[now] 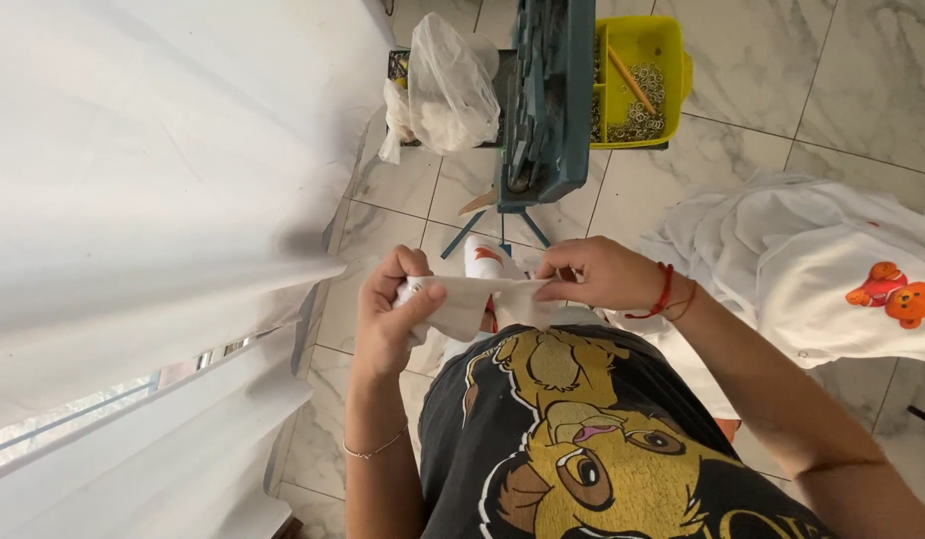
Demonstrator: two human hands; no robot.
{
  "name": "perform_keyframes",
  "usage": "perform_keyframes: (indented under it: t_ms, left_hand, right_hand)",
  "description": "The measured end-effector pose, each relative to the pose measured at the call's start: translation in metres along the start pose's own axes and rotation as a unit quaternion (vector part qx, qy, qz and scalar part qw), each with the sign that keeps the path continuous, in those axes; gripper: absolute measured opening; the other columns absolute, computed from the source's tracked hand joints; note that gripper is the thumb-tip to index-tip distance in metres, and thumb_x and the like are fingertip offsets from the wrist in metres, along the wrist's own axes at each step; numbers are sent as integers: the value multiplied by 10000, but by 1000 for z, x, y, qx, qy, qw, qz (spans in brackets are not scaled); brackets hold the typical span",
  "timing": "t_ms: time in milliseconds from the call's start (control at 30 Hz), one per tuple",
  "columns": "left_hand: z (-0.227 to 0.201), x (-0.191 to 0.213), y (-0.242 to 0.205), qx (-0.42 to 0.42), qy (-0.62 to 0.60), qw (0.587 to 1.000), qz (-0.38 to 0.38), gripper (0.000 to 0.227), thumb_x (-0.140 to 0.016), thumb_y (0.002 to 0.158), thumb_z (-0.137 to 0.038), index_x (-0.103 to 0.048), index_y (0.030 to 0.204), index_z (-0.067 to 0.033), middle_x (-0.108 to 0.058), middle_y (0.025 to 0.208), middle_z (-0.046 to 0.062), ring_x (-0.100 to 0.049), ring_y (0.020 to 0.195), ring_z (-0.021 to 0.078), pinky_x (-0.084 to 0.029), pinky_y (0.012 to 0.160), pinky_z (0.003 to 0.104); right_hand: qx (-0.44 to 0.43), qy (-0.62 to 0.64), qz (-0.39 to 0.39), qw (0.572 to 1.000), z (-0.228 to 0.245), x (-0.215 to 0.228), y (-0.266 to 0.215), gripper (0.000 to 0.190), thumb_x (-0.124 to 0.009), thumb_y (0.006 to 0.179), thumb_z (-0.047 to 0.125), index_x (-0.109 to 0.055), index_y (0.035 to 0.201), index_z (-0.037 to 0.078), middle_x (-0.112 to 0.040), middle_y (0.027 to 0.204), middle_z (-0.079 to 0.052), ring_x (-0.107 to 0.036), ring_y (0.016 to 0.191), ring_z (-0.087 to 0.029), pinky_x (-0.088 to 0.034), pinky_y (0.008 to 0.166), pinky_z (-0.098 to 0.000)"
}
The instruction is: Attaching metal snap buttons to baby clothes using a manual hand-press machine.
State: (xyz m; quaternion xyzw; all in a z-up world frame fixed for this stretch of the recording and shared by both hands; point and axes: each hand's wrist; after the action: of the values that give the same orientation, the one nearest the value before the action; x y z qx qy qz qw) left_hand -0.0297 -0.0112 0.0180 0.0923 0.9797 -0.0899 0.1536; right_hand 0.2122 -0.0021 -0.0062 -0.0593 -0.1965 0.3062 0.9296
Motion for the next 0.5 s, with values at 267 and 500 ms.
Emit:
perform_keyframes:
  t_ms: [267, 500]
  left_hand:
    - [-5, 6, 7, 10, -232, 969, -87, 185, -529, 755, -48, -363, 675, -67, -293, 564, 7, -367, 406, 80, -337, 370, 179]
    - [-8, -42, 12, 19, 184, 983, 20, 431, -713, 621, -207, -473, 960, -94, -520, 813, 142, -543, 721, 294, -420, 616, 339]
  right_hand:
    - [-13, 106, 7, 994, 24, 41, -16, 138, -587, 810, 159, -630, 735, 51, -413, 490, 40, -377, 498, -80, -376, 492, -206]
    - [-48, 97, 20, 994, 38, 29, -9, 106, -666, 747, 168, -663, 731, 64, -583, 504, 6, -419, 457, -66, -365, 446, -202]
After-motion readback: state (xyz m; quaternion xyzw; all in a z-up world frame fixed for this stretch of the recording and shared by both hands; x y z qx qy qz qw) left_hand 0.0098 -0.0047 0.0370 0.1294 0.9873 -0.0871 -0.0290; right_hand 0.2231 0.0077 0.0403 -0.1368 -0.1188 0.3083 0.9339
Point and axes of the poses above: each hand's wrist, its own y-axis towards the middle knuckle, its own x-axis out of the back of the hand, z = x × y
